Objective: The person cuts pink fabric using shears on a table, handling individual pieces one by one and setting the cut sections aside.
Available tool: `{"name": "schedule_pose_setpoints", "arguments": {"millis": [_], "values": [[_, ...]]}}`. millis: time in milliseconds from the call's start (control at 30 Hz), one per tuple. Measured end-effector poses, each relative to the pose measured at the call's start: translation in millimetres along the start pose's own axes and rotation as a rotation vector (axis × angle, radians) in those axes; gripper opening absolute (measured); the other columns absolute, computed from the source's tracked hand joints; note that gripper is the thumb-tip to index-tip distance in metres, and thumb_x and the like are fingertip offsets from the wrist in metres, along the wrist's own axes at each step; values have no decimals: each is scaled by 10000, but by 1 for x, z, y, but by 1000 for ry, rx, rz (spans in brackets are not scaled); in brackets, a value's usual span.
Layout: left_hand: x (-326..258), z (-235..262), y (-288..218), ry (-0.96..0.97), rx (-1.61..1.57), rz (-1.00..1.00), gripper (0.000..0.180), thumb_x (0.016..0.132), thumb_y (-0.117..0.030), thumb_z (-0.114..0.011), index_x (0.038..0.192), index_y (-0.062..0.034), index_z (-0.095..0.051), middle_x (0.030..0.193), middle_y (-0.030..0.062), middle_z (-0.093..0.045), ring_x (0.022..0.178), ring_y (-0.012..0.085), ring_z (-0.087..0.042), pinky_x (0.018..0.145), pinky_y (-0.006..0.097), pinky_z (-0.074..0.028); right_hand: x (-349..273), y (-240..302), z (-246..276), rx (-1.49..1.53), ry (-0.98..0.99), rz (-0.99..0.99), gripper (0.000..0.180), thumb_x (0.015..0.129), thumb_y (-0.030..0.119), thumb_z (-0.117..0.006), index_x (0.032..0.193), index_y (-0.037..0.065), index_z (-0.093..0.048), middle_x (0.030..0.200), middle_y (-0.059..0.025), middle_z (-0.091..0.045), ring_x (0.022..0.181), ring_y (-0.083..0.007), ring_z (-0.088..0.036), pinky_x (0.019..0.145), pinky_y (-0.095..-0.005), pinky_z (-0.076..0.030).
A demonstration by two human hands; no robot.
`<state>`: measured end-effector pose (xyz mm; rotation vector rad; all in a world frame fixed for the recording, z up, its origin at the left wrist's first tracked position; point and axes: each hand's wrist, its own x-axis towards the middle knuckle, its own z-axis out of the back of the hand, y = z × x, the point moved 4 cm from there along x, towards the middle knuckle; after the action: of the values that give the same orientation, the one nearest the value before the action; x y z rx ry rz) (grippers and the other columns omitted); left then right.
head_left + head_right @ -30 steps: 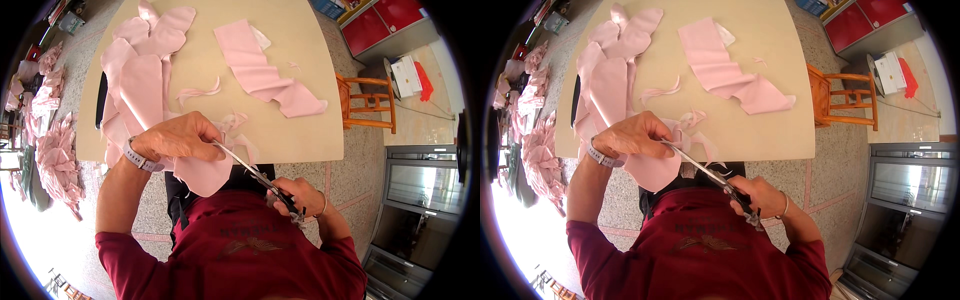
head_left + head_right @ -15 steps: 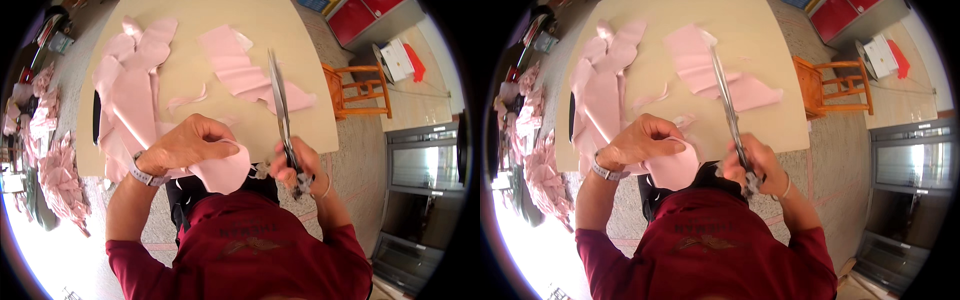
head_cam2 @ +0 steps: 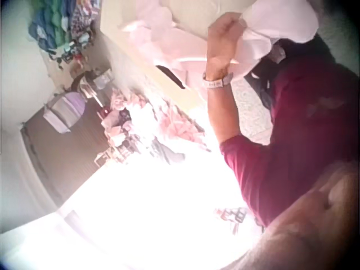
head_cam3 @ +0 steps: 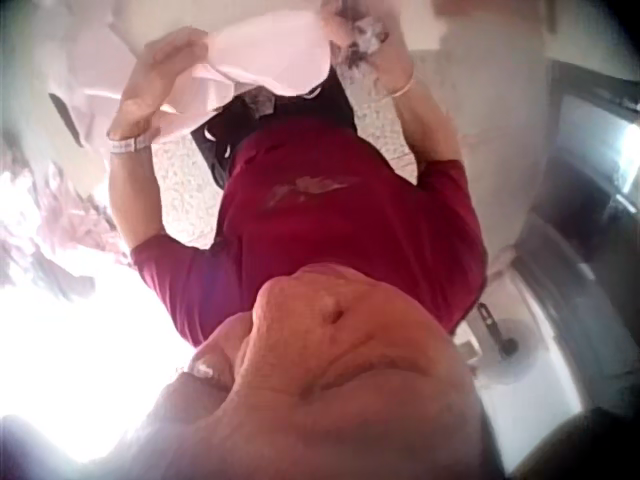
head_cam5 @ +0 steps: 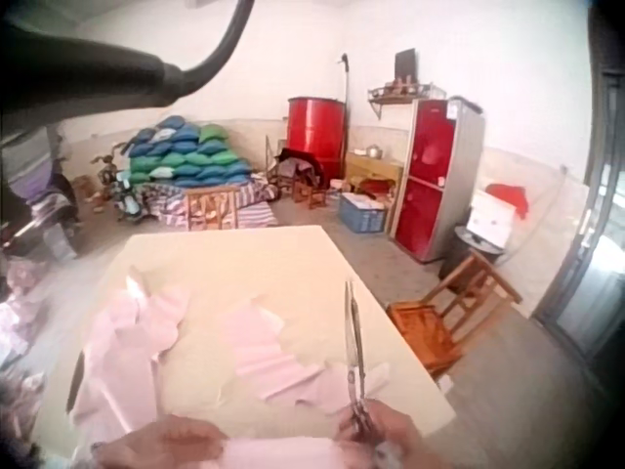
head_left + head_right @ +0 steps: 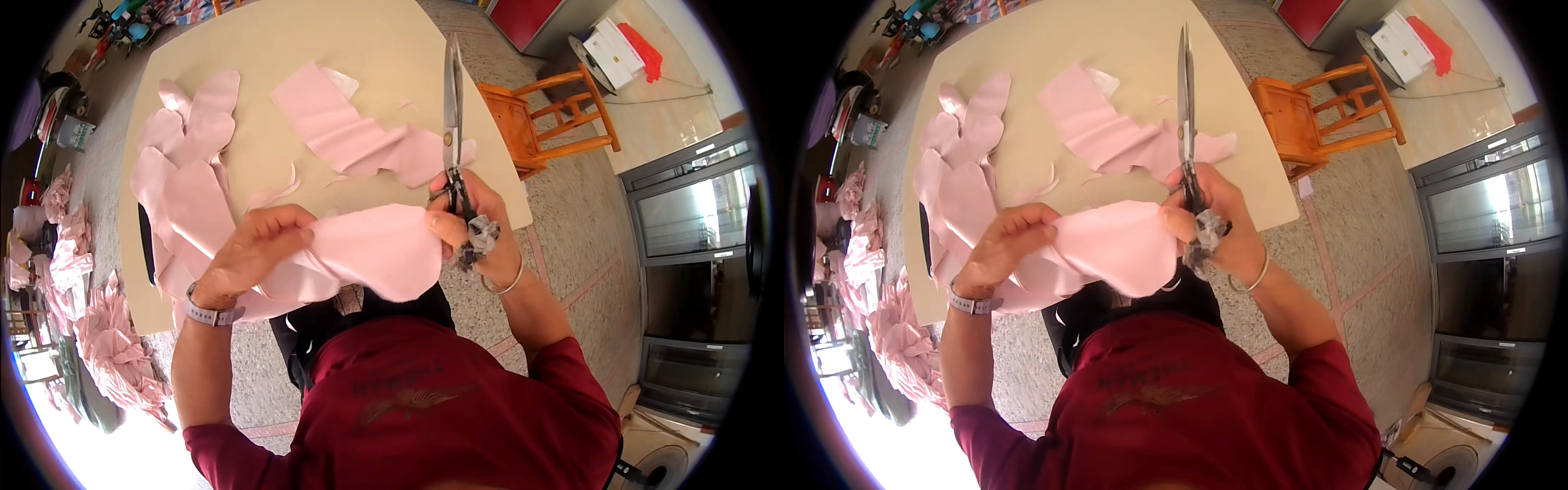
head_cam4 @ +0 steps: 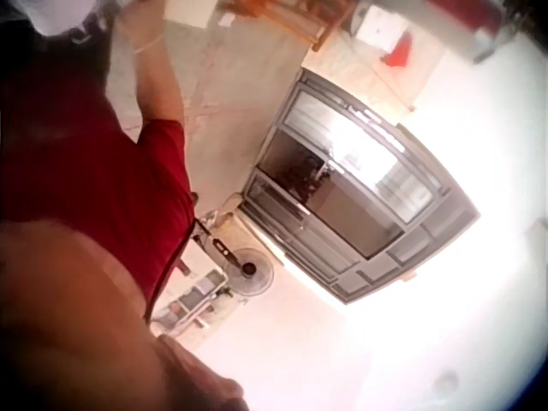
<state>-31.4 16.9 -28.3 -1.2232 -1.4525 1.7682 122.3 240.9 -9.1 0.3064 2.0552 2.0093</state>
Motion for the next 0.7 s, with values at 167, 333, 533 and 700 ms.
{"name": "schedule_pose_setpoints", "arguments": {"millis": [167, 333, 533, 700], "values": [[22, 12, -33, -329, 333, -169, 142, 906, -121, -615, 945, 14, -638, 726, -25, -573, 695, 49, -509, 645, 223, -424, -15, -13, -25, 152, 70, -146, 319, 852, 61, -665, 1090, 3, -459, 755, -32, -590, 521, -70, -536, 451, -208, -420], [12, -10, -41, -716, 733, -584, 120, 871, -100, -645, 887, 18, -634, 646, 45, -558, 617, 97, -520, 564, 239, -411, -23, -29, -46, 233, 81, -162, 302, 874, 55, -649, 1091, 3, -445, 729, -31, -568, 523, -67, -534, 456, -208, -418], [-73, -38, -24, -393, 414, -334, 163, 833, -88, -673, 704, 9, -654, 596, 64, -610, 492, 142, -557, 477, 269, -413, -20, -27, -42, 265, 7, -114, 296, 876, 70, -655, 1074, -3, -446, 731, -34, -572, 526, -71, -539, 470, -223, -428], [-77, -92, 50, 393, 8, 35, 489, 963, -407, -561, 1193, 22, -612, 1007, 150, -695, 900, 217, -679, 784, 340, -544, -14, -22, -55, 315, 47, -110, 300, 879, 78, -649, 1081, -15, -449, 740, -46, -593, 516, -82, -542, 459, -230, -420]]}}
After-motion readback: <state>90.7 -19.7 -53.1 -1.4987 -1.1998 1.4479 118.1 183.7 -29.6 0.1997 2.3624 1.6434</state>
